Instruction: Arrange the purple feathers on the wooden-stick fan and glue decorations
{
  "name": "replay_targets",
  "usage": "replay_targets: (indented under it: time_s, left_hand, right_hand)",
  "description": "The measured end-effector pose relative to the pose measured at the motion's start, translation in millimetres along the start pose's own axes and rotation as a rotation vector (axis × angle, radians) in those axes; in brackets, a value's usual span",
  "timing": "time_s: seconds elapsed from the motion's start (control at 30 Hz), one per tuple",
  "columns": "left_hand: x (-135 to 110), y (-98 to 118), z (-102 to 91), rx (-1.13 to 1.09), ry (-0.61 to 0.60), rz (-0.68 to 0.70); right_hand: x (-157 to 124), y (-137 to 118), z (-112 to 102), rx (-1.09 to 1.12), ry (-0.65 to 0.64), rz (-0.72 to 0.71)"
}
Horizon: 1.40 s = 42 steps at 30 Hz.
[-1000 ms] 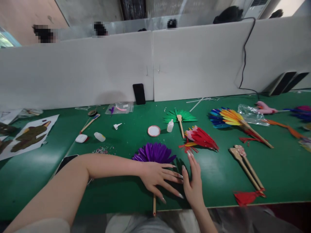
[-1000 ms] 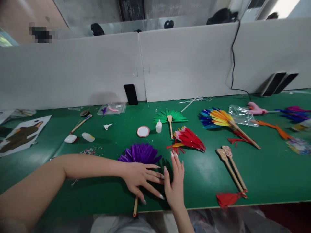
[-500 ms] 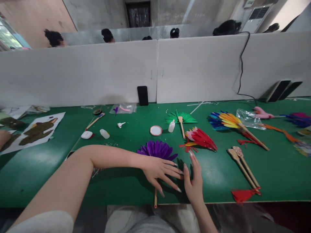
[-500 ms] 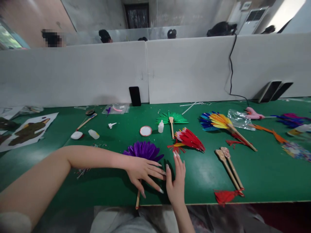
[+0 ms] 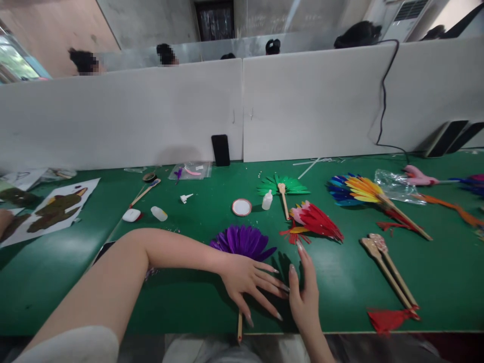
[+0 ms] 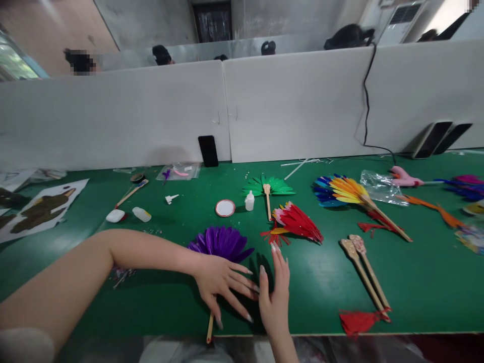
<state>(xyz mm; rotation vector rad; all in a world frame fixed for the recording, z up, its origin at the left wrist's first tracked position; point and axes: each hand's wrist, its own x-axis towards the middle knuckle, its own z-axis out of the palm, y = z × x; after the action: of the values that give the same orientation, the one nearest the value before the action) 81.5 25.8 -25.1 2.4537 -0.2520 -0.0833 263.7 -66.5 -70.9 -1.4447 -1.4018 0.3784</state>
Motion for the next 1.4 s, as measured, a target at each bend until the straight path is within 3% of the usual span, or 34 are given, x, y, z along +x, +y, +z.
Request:
replay_targets:
  time_s: [0.27,0.43,0.5,0.67,0.73,0.87,0.93,1.03,1.17,1.27,1.33,1.4]
  left_hand:
    - [1,-2,-3.7,0.116,-0.026,0.067]
    - [1,-4,0.4,0.100,0.072,0.103]
    - [1,-2,1.9,-0.006,0.118,0.062]
    - [6,12,-3.3,-0.419,0.134,-0.233]
    - [8,16,-8.1,-0.496,0.186,-0.275]
    - [8,25,-18.1,-0.410,0.259,-0.116]
    - [6,34,-20.3,-0.319,0.282,-0.112]
    - [2,56,-12.6,-0.072,0.299,-0.306]
    - [-1,90,21.6,0.403,0.240,-0.505]
    - [2,102,50.3,0.342,0.335,-0.917]
    - [6,103,63.9,0.225,0.435,-1.167]
    - [11,99,72.9,0.165,0.524,-1.309]
  right_hand:
    - [2,-2,-1,0.026,0.000,0.046]
    - [2,-1,0,0.029,-0.007,0.037]
    - [1,-1,1,0.028,-0.016,0.030]
    - [-1,2,1,0.033,-0.034,0.007]
    - [-2,2,0,0.033,-0.029,-0.002]
    - [-5,-1,-3,0.039,-0.033,-0.011]
    - [-7,-3,-5,0.061,-0.028,-0.003]
    - [-10,-1,-12,0.086,-0.001,0.030]
    - [-15,1,-25,0.086,0.031,0.149]
    - [-17,-6,-32,0.067,-0.045,0.277]
    - [-17,-15,-32,0.079,-0.186,0.328]
    - [-17,-25,-28,0.115,-0.347,0.371]
